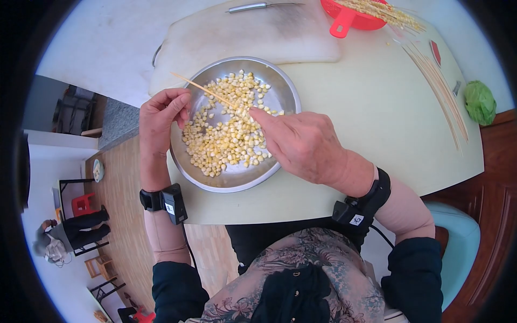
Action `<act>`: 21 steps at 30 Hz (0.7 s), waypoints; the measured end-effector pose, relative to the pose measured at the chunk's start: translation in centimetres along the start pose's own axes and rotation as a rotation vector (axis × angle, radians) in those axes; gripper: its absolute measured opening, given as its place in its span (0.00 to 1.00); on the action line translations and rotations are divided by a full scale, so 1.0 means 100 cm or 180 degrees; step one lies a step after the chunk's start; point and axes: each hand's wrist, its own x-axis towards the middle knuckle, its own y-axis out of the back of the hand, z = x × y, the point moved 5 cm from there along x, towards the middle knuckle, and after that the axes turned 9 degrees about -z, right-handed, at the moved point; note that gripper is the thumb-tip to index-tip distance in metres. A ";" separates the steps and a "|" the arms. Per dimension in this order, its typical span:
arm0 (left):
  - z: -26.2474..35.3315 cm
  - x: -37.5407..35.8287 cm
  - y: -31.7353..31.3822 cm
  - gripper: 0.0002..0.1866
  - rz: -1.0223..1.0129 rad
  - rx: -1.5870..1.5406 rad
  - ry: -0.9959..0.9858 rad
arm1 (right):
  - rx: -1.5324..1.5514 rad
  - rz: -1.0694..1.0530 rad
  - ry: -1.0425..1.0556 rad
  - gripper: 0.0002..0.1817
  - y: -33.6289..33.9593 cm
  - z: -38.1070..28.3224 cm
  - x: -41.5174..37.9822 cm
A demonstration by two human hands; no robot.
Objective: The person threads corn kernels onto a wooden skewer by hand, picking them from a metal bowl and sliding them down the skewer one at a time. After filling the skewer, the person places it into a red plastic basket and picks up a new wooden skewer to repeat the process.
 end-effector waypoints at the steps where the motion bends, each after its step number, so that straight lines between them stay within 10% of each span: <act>1: -0.003 0.001 0.003 0.08 0.0040 -0.0197 -0.0068 | -0.0004 -0.0012 0.0002 0.20 0.000 0.000 0.000; 21: -0.014 0.007 0.031 0.12 0.0795 -0.0824 -0.0367 | 0.0149 -0.0131 0.0092 0.21 0.000 -0.008 0.001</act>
